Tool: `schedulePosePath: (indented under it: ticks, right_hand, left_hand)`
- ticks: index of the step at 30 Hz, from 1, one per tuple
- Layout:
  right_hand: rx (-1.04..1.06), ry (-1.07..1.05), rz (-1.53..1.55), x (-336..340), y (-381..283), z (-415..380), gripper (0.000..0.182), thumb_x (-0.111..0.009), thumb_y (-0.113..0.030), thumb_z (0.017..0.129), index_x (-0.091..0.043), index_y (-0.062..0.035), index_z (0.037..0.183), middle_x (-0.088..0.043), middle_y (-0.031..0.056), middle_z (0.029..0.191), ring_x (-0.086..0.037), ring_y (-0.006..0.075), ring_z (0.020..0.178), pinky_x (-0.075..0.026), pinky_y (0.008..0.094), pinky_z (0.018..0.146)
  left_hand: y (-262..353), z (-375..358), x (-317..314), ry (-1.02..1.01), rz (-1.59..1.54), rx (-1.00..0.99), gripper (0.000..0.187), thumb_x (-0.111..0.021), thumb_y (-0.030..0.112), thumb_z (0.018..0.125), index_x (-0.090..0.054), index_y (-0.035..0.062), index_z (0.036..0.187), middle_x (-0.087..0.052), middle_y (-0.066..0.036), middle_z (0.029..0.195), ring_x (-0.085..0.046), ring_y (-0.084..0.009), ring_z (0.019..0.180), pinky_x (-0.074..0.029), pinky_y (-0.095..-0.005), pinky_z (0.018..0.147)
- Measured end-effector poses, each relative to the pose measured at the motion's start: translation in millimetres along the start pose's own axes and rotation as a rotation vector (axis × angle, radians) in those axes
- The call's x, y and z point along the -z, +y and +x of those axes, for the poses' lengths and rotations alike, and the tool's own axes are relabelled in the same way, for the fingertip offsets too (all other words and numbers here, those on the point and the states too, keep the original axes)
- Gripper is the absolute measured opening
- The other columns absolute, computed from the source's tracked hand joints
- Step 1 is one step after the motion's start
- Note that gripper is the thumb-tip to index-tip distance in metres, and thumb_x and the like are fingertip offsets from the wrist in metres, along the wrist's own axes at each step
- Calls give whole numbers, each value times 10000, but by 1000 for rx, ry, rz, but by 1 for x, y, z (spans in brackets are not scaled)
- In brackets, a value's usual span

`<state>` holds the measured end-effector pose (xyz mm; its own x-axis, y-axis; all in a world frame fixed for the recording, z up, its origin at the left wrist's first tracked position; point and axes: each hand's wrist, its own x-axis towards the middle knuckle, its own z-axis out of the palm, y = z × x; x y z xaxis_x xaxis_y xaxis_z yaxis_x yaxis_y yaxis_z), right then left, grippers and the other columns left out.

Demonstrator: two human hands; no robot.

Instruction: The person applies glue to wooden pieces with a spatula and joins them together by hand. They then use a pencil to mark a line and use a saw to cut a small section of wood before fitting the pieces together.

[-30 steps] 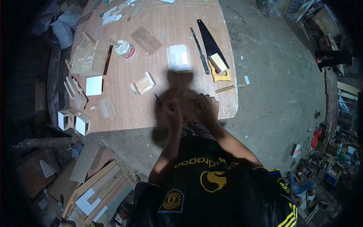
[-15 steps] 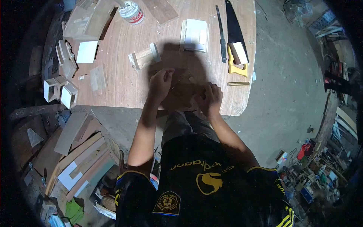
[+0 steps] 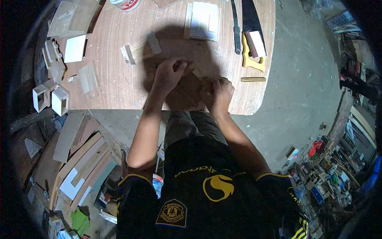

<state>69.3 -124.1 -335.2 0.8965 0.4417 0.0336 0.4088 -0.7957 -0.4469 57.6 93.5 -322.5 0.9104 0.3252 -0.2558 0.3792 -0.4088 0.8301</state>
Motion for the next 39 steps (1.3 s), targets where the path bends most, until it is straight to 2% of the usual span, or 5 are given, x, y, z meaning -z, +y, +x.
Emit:
schedulePosePath:
  ticks: [2, 4, 7, 22, 39]
  right_hand:
    - [-25, -9, -4, -5, 2, -1, 216, -575, -83, 828, -640, -30, 1027, -584, 140, 1011, -502, 332, 978, -381, 420, 849]
    - [-1, 138, 1, -15, 7, 0, 304, -734, -153, 626, -681, -126, 925, -605, 90, 887, -530, 317, 876, -395, 425, 765]
    - [42, 140, -7, -17, 7, 0, 332, -733, -144, 615, -688, -140, 944, -600, 86, 873, -531, 312, 882, -398, 419, 775]
    - [40, 85, -5, -11, 2, 8, 402, -764, -163, 601, -683, -150, 994, -612, 63, 940, -526, 306, 921, -399, 419, 806]
    - [-6, 60, -62, -24, 11, 6, 373, -752, -155, 609, -681, -163, 975, -607, 47, 933, -521, 293, 913, -397, 411, 798]
  left_hand:
    - [-4, 1, -4, -28, -54, 21, 270, -622, 264, 907, -682, 68, 1081, -680, -161, 1067, -656, -289, 989, -497, -377, 879]
    - [1, 1, -4, -77, -27, -19, 299, -645, 279, 891, -681, 63, 1094, -685, -155, 1058, -656, -271, 996, -494, -365, 879]
    - [2, 3, -3, -115, -64, 80, 324, -647, 294, 887, -677, 63, 1112, -685, -157, 1060, -653, -266, 1009, -486, -359, 892]
    - [-9, 7, -7, -102, -24, -12, 306, -653, 309, 871, -699, 71, 1058, -688, -165, 1019, -662, -297, 968, -490, -370, 875]
    - [-4, 7, -7, -121, -15, 25, 322, -677, 315, 857, -698, 72, 1068, -686, -151, 1050, -657, -278, 994, -487, -360, 893]
